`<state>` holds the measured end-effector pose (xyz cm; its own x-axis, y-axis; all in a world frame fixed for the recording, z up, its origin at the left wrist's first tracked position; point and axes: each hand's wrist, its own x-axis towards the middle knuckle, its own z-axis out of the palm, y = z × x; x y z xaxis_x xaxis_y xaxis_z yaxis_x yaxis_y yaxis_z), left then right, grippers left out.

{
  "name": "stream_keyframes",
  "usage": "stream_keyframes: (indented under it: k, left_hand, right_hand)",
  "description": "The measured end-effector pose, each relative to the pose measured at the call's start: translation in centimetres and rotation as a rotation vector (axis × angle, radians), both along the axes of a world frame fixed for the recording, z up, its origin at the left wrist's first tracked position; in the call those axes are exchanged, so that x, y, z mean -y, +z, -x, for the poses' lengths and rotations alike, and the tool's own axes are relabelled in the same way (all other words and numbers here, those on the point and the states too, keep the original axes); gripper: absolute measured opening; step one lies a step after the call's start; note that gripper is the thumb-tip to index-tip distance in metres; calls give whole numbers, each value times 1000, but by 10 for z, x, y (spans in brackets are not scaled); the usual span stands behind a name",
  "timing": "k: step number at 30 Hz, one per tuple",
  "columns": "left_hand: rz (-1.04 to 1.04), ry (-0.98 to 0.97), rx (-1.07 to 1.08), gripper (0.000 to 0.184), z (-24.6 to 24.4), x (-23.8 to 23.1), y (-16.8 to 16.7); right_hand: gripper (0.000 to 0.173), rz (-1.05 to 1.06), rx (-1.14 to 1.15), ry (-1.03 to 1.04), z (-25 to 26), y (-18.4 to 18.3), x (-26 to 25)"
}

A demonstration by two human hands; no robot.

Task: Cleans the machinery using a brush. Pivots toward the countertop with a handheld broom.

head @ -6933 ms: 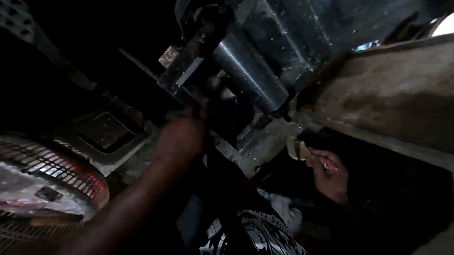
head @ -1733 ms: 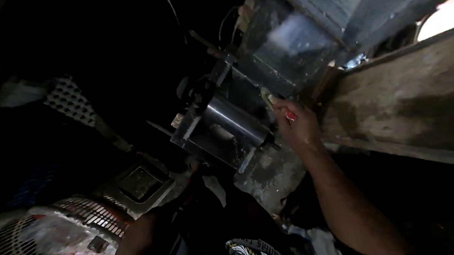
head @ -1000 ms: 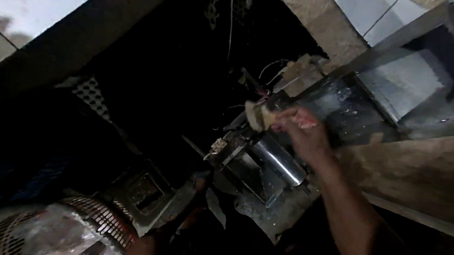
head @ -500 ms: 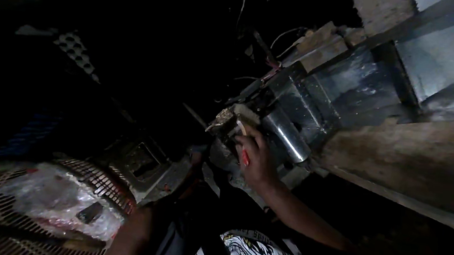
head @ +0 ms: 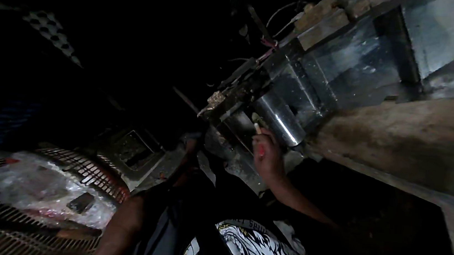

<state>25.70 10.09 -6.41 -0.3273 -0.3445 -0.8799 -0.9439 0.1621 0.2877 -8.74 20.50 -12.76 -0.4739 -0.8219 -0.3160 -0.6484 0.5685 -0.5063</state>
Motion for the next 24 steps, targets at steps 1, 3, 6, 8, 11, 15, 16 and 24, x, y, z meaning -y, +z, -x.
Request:
stream_keyframes:
  k: [1, 3, 6, 8, 11, 15, 16, 24]
  left_hand:
    - [5, -19, -6, 37, 1, 0, -3]
    - [33, -53, -38, 37, 3, -1, -7]
    - [10, -33, -8, 38, 10, 1, -6]
    - [6, -26, 19, 38, 10, -1, -4]
    - [7, 20, 25, 37, 5, -3, -7]
    - [8, 2, -5, 34, -2, -9, -15]
    - [7, 0, -14, 34, -1, -8, -16]
    - [-65, 88, -60, 45, 8, 5, -4]
  right_hand:
    - [23, -79, -10, 31, -5, -5, 2]
    - [26, -137, 12, 3, -12, -26, 15]
    - [28, -145, 40, -148, -4, -66, 39]
    - [25, -98, 68, -155, 0, -78, 42]
    - [21, 90, 287, 42, 0, -30, 30]
    - [16, 213, 457, 65, 13, 25, 12]
    - [17, 202, 354, 52, 14, 20, 11]
    - [14, 447, 287, 147, -26, 42, 43]
